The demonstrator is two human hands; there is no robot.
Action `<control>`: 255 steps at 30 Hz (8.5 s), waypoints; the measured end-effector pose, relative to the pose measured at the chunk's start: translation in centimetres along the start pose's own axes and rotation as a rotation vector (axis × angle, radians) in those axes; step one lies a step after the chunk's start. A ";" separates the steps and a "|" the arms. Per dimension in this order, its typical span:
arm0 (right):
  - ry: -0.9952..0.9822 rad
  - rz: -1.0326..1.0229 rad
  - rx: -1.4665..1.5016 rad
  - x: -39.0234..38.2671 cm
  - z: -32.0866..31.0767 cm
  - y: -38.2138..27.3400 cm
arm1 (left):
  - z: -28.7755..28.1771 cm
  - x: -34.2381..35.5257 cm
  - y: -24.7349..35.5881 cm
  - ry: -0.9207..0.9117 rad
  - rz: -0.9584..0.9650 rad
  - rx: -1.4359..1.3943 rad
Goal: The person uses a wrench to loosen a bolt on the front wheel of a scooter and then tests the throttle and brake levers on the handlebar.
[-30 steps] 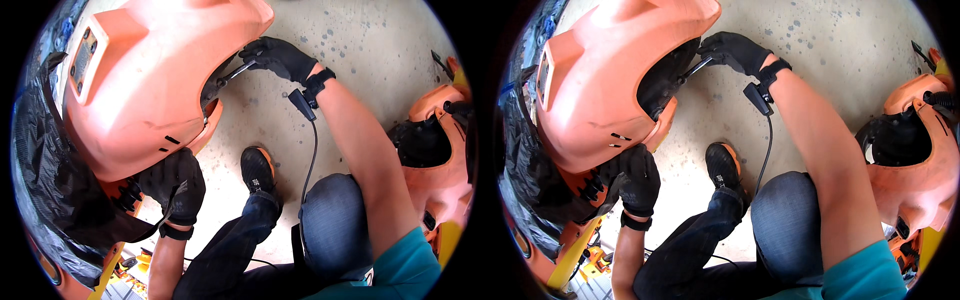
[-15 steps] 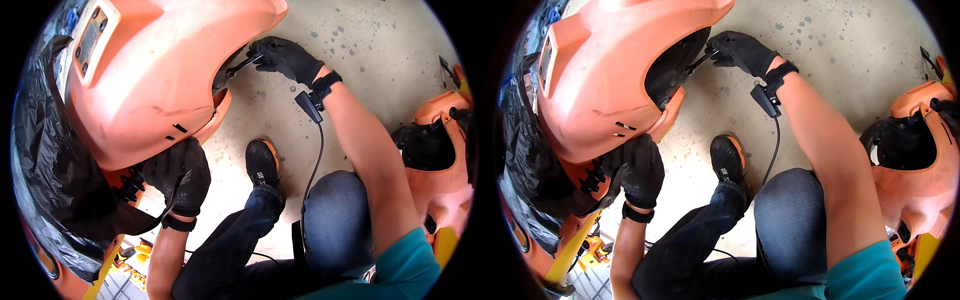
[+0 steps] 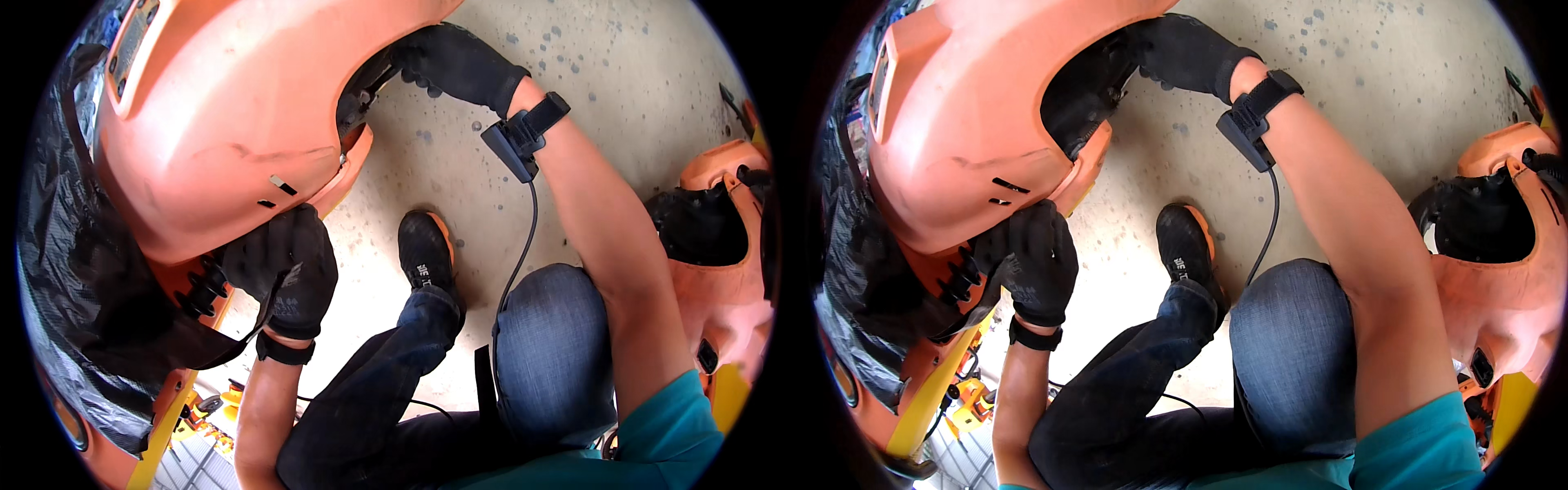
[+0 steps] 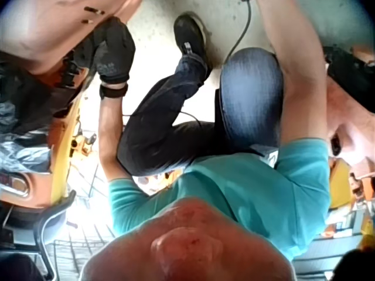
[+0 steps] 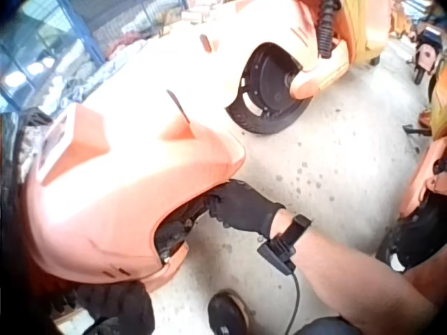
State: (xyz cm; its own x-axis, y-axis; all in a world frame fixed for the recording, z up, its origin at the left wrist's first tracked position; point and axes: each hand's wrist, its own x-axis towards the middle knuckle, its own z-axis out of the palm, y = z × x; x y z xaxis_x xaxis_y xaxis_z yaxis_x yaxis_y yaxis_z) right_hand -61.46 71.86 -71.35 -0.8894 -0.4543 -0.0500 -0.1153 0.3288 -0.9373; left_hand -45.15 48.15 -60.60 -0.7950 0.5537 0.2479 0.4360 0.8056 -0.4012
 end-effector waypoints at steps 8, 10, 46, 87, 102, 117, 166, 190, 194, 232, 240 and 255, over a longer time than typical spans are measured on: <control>0.048 -0.142 -0.191 0.5 0.8 1.0 | 0.6 0.2 0.2 -0.019 -0.045 -0.057; 0.192 -0.384 -0.236 1.4 1.8 2.8 | 0.3 0.2 0.1 -0.001 -0.042 -0.056; -0.132 -0.181 0.234 3.9 1.5 -0.3 | 0.5 -0.4 0.0 -0.003 -0.035 -0.052; -0.173 0.277 0.405 2.4 -1.0 1.3 | 0.5 -0.2 0.2 -0.059 -0.064 -0.055; -0.164 0.296 0.355 2.8 -0.6 1.8 | 0.8 -0.3 0.1 -0.032 -0.050 -0.045; -0.137 0.214 0.487 2.5 -0.6 1.5 | 0.7 -0.3 0.3 -0.051 -0.070 -0.035; -0.284 0.169 -0.404 0.6 9.3 9.7 | 20.7 -2.9 4.3 0.128 -1.289 -3.650; -0.039 0.310 0.481 1.1 14.0 8.2 | 23.9 -3.2 2.7 0.193 -0.525 -3.513; -0.008 0.356 0.654 0.8 12.8 8.7 | 23.4 -2.6 3.5 0.220 -0.723 -3.287; -0.331 0.442 0.452 3.2 6.3 4.4 | 24.6 -2.9 2.6 0.077 -0.835 -3.271; -0.277 0.216 0.506 3.1 6.5 5.5 | 24.6 -3.1 2.5 0.067 -0.842 -3.249; -0.299 0.215 0.527 3.0 6.5 5.3 | 24.6 -3.4 2.4 0.043 -0.822 -3.298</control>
State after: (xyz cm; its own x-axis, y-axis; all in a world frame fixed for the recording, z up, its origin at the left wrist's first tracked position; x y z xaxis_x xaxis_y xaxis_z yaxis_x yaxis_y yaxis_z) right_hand -61.86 66.82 -78.68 -0.6981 -0.6598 -0.2779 0.3522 0.0215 -0.9357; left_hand -51.80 43.00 -84.04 -0.8829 0.4220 -0.2057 -0.4551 -0.8770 0.1541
